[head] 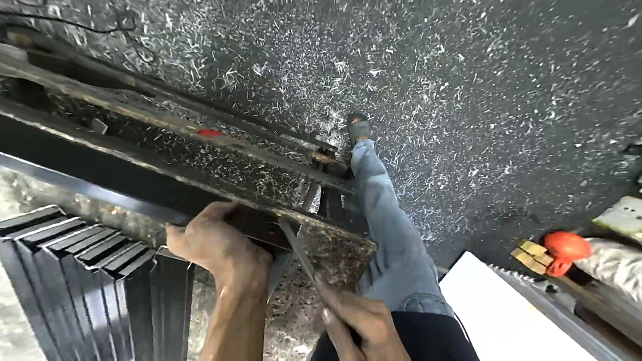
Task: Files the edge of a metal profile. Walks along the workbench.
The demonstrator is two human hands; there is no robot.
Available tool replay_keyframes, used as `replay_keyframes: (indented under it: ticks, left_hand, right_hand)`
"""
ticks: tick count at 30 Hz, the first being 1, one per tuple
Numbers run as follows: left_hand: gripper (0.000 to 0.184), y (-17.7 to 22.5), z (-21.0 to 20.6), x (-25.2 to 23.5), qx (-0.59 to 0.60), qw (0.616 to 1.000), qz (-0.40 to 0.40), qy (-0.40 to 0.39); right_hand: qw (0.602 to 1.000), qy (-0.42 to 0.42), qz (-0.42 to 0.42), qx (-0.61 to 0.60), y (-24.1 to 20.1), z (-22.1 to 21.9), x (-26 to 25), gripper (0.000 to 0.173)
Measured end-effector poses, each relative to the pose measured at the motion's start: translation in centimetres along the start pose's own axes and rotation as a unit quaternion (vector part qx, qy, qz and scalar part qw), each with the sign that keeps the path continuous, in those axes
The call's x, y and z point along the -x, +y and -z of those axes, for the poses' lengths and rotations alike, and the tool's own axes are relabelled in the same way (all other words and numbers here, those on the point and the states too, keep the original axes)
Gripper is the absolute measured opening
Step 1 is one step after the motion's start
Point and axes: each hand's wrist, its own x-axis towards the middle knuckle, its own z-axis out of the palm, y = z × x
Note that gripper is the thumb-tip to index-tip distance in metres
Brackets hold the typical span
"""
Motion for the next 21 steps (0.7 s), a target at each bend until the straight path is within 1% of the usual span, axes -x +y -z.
replay_keyframes:
  ticks: [2, 5, 7, 9, 10, 13, 14, 15, 17, 18, 19, 21]
  left_hand:
    - [0.046, -0.3, 0.1, 0.0, 0.013, 1.0, -0.008, 0.006]
    - [0.046, -0.2, 0.0, 0.0, 0.018, 1.0, -0.015, 0.009]
    - [0.047, 0.0, 0.0, 0.1, 0.017, 1.0, -0.017, 0.006]
    - [0.046, -0.2, 0.0, 0.1, 0.025, 1.0, -0.016, 0.003]
    - [0.045, -0.3, 0.2, 0.1, 0.025, 1.0, -0.016, 0.002]
    - [0.044, -0.4, 0.2, -0.3, 0.022, 1.0, -0.022, 0.001]
    - [0.045, -0.4, 0.2, -0.3, 0.021, 1.0, -0.02, 0.003]
    - [0.045, -0.4, 0.0, -0.3, 0.023, 1.0, -0.02, 0.005]
    - [0.047, -0.3, 0.0, -0.3, 0.022, 1.0, -0.015, 0.006]
    - [0.047, -0.4, 0.1, -0.2, 0.018, 1.0, -0.014, 0.007]
    - [0.047, -0.5, 0.2, -0.1, 0.018, 1.0, -0.014, 0.007]
    - [0.05, -0.4, 0.1, 0.0, 0.019, 1.0, -0.015, 0.006]
  right_hand:
    - [1.0, 0.01, 0.013, 0.022, 0.8, -0.3, -0.2, 0.036]
    - [0.999, 0.037, -0.006, 0.017, 1.2, -1.9, -3.5, 0.039]
    - [0.999, 0.035, 0.0, -0.001, 0.5, -1.8, -1.2, 0.04]
    - [0.999, 0.035, 0.01, -0.02, 0.9, -1.5, 1.3, 0.038]
    - [0.998, 0.047, 0.009, -0.026, 1.3, -2.1, 1.1, 0.037]
    - [0.993, 0.091, -0.041, -0.065, 1.6, -4.2, -3.0, 0.04]
    - [0.991, 0.089, -0.061, -0.083, 0.9, -4.4, -2.6, 0.041]
    - [0.99, 0.086, -0.057, -0.093, 0.3, -4.3, -1.4, 0.04]
    - [0.991, 0.084, -0.022, -0.1, -0.4, -3.8, 1.5, 0.038]
    - [0.991, 0.094, -0.009, -0.097, -0.1, -4.0, 1.6, 0.037]
    - [0.99, 0.11, 0.0, -0.092, 0.5, -4.5, 0.6, 0.037]
    - [0.983, 0.14, -0.03, -0.114, 1.0, -5.9, -2.1, 0.039]
